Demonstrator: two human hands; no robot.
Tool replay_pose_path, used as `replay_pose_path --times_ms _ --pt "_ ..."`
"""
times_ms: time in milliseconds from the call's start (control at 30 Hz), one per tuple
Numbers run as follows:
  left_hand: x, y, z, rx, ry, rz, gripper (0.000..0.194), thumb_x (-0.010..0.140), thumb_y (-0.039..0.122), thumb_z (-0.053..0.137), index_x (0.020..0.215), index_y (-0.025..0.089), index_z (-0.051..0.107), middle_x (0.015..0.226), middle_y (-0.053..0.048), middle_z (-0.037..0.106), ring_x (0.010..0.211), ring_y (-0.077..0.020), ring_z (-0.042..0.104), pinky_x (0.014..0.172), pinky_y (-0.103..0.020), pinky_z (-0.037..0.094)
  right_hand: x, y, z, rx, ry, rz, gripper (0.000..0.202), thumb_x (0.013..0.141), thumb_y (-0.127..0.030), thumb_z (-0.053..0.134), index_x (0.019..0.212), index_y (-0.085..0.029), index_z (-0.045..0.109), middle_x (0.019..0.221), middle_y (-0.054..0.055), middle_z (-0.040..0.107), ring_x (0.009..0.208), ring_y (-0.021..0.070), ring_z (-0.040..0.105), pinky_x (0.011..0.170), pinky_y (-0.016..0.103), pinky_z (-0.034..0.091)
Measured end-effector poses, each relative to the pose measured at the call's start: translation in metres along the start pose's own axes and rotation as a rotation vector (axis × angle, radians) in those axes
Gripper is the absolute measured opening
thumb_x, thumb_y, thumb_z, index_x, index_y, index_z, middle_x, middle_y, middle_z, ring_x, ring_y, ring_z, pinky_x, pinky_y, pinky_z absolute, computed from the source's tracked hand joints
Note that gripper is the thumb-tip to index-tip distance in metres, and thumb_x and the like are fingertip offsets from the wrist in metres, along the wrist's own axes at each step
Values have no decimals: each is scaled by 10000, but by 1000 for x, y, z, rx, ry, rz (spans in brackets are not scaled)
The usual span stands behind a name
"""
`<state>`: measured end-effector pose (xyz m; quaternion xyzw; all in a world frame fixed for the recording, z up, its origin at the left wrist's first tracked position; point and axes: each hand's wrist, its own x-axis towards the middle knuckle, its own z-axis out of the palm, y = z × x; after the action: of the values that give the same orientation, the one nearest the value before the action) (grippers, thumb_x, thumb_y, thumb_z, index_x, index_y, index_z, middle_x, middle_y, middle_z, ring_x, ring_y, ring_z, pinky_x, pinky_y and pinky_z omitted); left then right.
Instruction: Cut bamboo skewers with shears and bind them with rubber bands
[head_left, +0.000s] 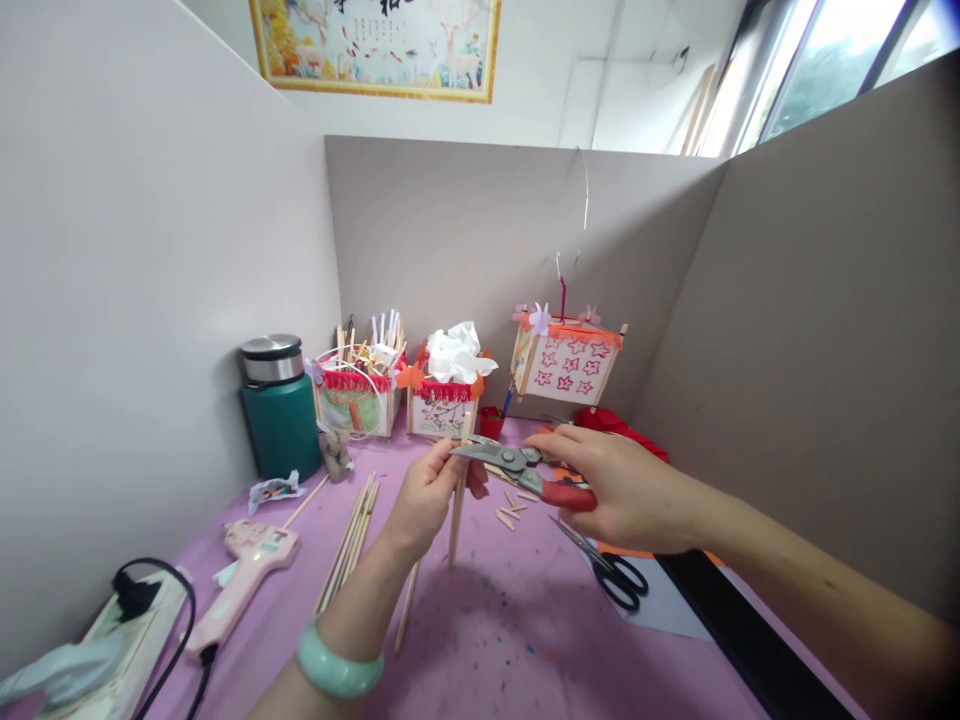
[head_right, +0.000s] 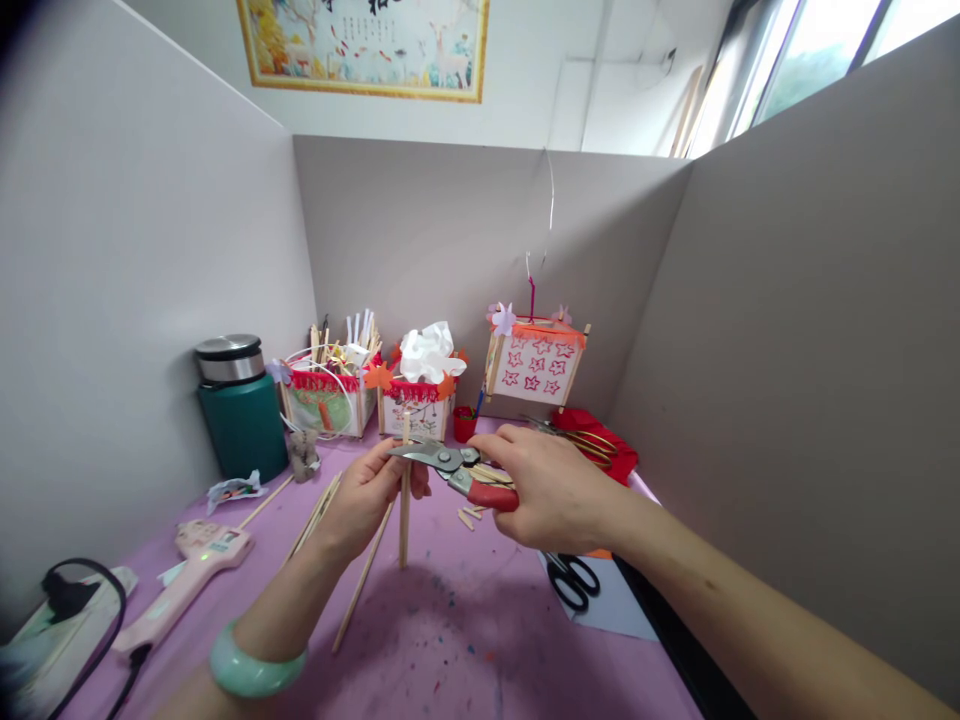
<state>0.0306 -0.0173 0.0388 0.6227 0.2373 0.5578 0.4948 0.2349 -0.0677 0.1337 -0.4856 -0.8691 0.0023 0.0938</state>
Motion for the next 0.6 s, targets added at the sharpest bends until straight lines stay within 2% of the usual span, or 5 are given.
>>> replay_pose_path --times_ms 267,433,600 --pt "-1 0 1 -15 -1 23 243 892 317 454 764 129 539 681 -25 560 612 -130 548 636 -263 434 0 3 -1 18 6 -48 402 677 -177 567 1073 -242 542 851 41 554 752 185 501 621 265 349" --pt "-1 0 1 -3 -8 20 252 889 324 460 760 129 553 676 -27 564 614 -132 551 639 -263 433 0 0 -6 -3 3 -29 415 673 -185 572 1084 -226 538 855 49 556 760 191 508 633 270 354" --pt "-1 0 2 -4 -1 18 261 894 323 452 751 130 552 674 -27 564 611 -130 547 635 -263 430 -1 -3 -8 4 -33 -25 304 685 -171 550 984 -222 563 799 35 551 706 171 497 603 258 353"
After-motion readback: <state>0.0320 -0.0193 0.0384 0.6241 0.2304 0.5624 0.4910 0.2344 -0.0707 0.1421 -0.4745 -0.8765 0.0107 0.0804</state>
